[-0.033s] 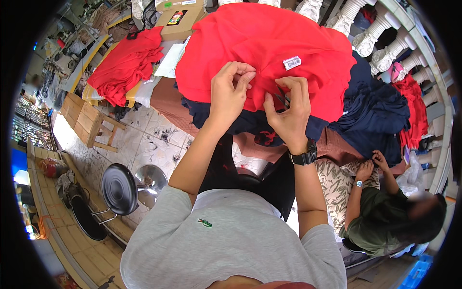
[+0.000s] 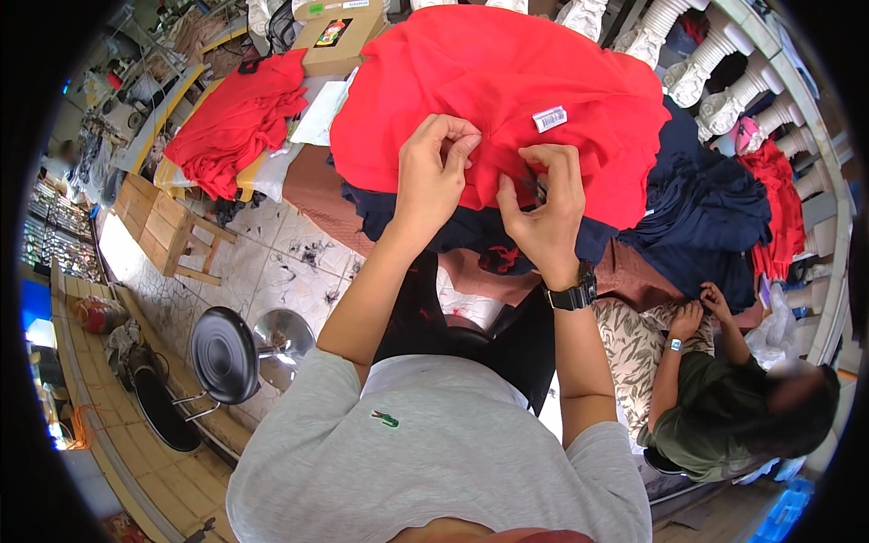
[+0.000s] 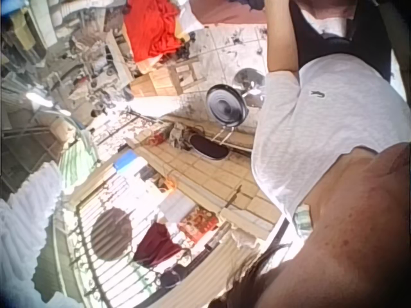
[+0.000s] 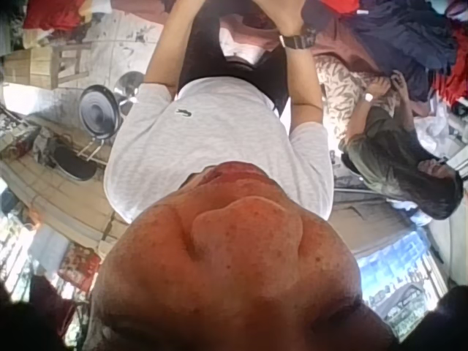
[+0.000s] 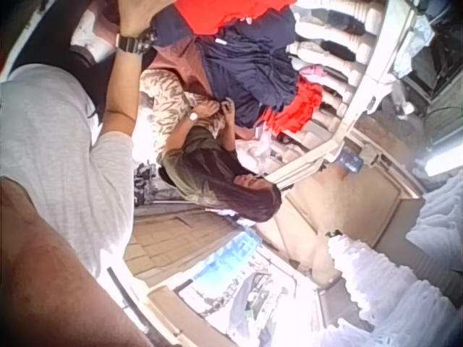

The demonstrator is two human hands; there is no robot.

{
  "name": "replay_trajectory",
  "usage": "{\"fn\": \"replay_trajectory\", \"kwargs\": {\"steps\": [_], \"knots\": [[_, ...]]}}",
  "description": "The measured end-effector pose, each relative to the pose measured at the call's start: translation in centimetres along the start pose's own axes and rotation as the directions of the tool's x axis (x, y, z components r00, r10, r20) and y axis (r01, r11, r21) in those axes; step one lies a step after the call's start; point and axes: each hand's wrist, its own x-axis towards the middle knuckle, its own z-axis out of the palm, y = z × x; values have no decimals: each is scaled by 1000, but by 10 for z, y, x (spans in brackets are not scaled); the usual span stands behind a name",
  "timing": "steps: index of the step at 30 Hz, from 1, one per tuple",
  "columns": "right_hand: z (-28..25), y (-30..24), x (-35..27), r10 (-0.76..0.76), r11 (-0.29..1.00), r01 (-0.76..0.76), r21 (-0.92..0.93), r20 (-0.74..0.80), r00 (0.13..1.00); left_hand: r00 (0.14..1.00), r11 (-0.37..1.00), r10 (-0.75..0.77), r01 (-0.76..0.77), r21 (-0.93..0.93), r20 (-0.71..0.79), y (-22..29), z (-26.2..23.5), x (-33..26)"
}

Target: The person uses small scissors to trim loose threads and tags from a red garment. They repeatedly lift and turn the garment to access different areas while seated.

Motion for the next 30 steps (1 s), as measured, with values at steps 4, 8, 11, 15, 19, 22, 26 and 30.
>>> {"fn": "replay_trajectory", "kwargs": {"steps": [4,8,11,15,19,22,26,30], "knots": [[-1,4,-2,29,995,-28,99,-4,1000,996,986,-85,86,-145,12,-3,-5,-5],[-3,-8,0,122,978,-125,169,26,992,989,909,-138,150,-388,58,4,-8,-11],[3,-13,1,104,976,-107,192,24,994,989,886,-139,143,-441,40,9,-5,-10],[10,-17,0,139,966,-146,215,46,989,997,907,-78,77,-414,14,2,-1,-9],[12,-14,-1,167,957,-176,229,58,984,999,984,-41,41,-171,4,-5,-6,-4],[11,-10,-2,201,944,-212,251,71,977,1000,996,-2,0,-87,-23,-1,-6,-4],[12,-2,-3,262,916,-277,288,92,961,994,988,102,-98,121,-31,1,0,-4],[15,10,-5,324,850,-343,400,117,939,993,996,83,-81,34,-78,-1,1,-5]]}}
